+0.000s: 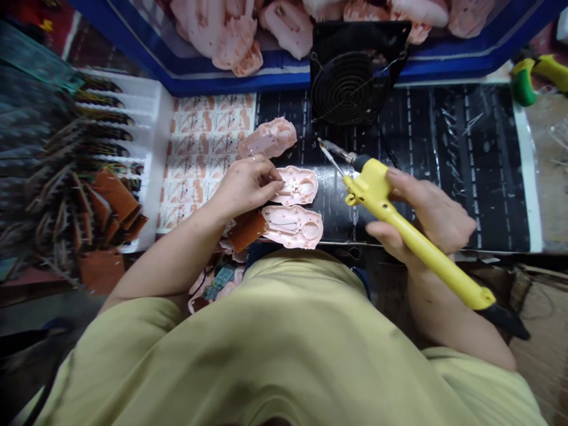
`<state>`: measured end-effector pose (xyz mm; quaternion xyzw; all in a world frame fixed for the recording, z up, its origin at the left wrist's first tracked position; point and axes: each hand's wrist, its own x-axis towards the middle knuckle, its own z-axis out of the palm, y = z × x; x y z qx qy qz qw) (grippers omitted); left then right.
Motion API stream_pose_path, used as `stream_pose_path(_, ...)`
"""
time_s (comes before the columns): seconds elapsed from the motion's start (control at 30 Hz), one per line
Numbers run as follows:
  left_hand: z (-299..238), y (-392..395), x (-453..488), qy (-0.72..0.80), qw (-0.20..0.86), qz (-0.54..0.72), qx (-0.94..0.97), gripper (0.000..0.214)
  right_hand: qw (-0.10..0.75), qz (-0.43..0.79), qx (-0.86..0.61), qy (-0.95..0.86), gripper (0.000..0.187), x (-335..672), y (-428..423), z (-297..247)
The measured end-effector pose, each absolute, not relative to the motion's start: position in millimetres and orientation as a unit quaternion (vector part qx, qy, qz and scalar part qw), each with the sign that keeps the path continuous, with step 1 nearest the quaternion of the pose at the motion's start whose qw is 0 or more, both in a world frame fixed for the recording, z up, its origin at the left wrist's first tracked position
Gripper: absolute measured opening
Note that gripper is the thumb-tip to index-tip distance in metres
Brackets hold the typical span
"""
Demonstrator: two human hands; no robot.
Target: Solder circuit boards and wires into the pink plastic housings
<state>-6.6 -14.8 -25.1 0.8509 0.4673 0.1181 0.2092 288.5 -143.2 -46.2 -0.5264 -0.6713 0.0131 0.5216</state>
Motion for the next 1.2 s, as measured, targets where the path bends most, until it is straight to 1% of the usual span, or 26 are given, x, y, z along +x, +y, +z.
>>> stream_pose_path(0.03, -24, -16, -6, 0.467, 0.203, 0.113, 0.853, 0.020, 0.522, 0.019, -0.517, -0.678, 0.047, 289, -142, -49)
stream_pose_path(0.07, -24, -16, -5, 0.467, 0.199, 0.108, 0.855, 0.020, 0.523, 0.019, -0.505, -0.687, 0.043, 289, -141, -53)
stream_pose_path(0.1, -23, -17, -5, 0.468, 0.199, 0.102, 0.855, 0.020, 0.526, 0.021, -0.493, -0.693, 0.043, 288, -139, -55)
stream_pose_path(0.17, -23, -17, -5, 0.472, 0.201, 0.093, 0.853, 0.021, 0.523, 0.062, -0.476, -0.704, 0.045, 286, -134, -59)
stream_pose_path(0.37, -24, -17, -5, 0.475, 0.193, 0.094, 0.854, 0.020, 0.542, 0.056, -0.408, -0.732, 0.034, 279, -123, -63)
stream_pose_path(0.47, -23, -16, -4, 0.474, 0.197, 0.090, 0.854, 0.021, 0.551, 0.096, -0.371, -0.742, 0.033, 278, -118, -62)
stream_pose_path(0.53, -22, -16, -4, 0.473, 0.199, 0.084, 0.854, 0.020, 0.541, 0.125, -0.362, -0.749, 0.033, 279, -115, -60)
stream_pose_path(0.67, -21, -15, -2, 0.474, 0.197, 0.077, 0.855, 0.020, 0.502, 0.154, -0.368, -0.768, 0.027, 283, -110, -56)
stream_pose_path(0.8, -21, -15, -1, 0.476, 0.200, 0.077, 0.853, 0.020, 0.536, 0.146, -0.331, -0.763, 0.031, 287, -108, -52)
stream_pose_path(0.9, -20, -15, -1, 0.479, 0.204, 0.075, 0.850, 0.019, 0.535, 0.153, -0.340, -0.759, 0.034, 286, -108, -51)
stream_pose_path(1.03, -18, -15, 0, 0.483, 0.208, 0.073, 0.848, 0.018, 0.543, 0.135, -0.320, -0.765, 0.028, 282, -106, -50)
stream_pose_path(1.1, -19, -15, -1, 0.480, 0.206, 0.078, 0.849, 0.018, 0.540, 0.132, -0.316, -0.769, 0.028, 281, -105, -50)
stream_pose_path(1.2, -19, -16, -1, 0.474, 0.202, 0.085, 0.853, 0.018, 0.513, 0.135, -0.327, -0.782, 0.029, 284, -106, -50)
